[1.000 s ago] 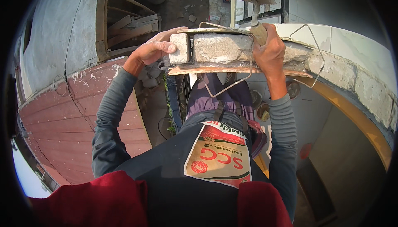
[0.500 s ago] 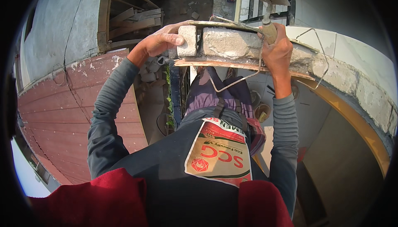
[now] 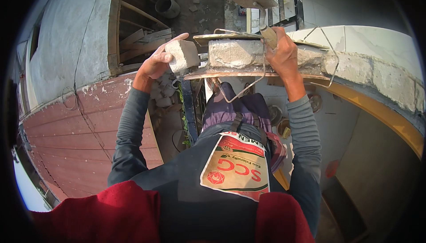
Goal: The person applies mortar to a brick and then scrapes off the excess mortar using a trowel. The person handles the brick and the trowel, repeatedly turning the brick to apply mortar to multiple sides.
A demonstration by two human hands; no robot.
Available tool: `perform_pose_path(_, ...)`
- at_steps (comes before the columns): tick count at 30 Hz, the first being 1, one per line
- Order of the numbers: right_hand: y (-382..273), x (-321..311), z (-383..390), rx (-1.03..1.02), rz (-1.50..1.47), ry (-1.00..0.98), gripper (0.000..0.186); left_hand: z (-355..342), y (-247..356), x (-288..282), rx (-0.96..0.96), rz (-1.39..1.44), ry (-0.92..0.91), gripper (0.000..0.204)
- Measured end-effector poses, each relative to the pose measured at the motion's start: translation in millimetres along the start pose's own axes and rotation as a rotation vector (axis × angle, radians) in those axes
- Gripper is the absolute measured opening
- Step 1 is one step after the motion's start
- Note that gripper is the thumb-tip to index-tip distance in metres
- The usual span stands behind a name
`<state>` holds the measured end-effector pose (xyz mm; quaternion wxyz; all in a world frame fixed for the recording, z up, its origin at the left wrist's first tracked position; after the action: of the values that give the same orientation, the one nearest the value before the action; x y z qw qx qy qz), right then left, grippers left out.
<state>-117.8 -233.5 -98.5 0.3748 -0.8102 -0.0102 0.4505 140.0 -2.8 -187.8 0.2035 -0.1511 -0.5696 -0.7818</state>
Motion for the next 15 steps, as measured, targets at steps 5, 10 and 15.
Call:
perform_pose_path(5, -2.6, -3.6, -2.3, -0.046, 0.033, -0.012, 0.031, 36.4, 33.5, -2.1, 0.263, 0.270, 0.182, 0.102)
perform_pose_path(10, -19.7, -18.0, -2.3, -0.086, -0.047, 0.035, 0.033, 80.7, 52.4, 29.5, 0.400, 0.390, 0.167, 0.106)
perform_pose_path(15, -69.2, -79.7, 31.0, 0.018, -0.098, 0.222, 0.031, 111.9, 59.3, 112.0, 0.553, 0.674, 0.030, 0.098)
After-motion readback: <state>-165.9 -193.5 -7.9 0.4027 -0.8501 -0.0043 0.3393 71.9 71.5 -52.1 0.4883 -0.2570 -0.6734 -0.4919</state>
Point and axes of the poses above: each hand's wrist, its own z-axis away from the middle knuckle, its own x-axis out of the palm, y = z × x, the point moved 5 cm from there along -z, towards the middle knuckle, and after that the axes turned 7 degrees about -z, right-handed, at the moved point
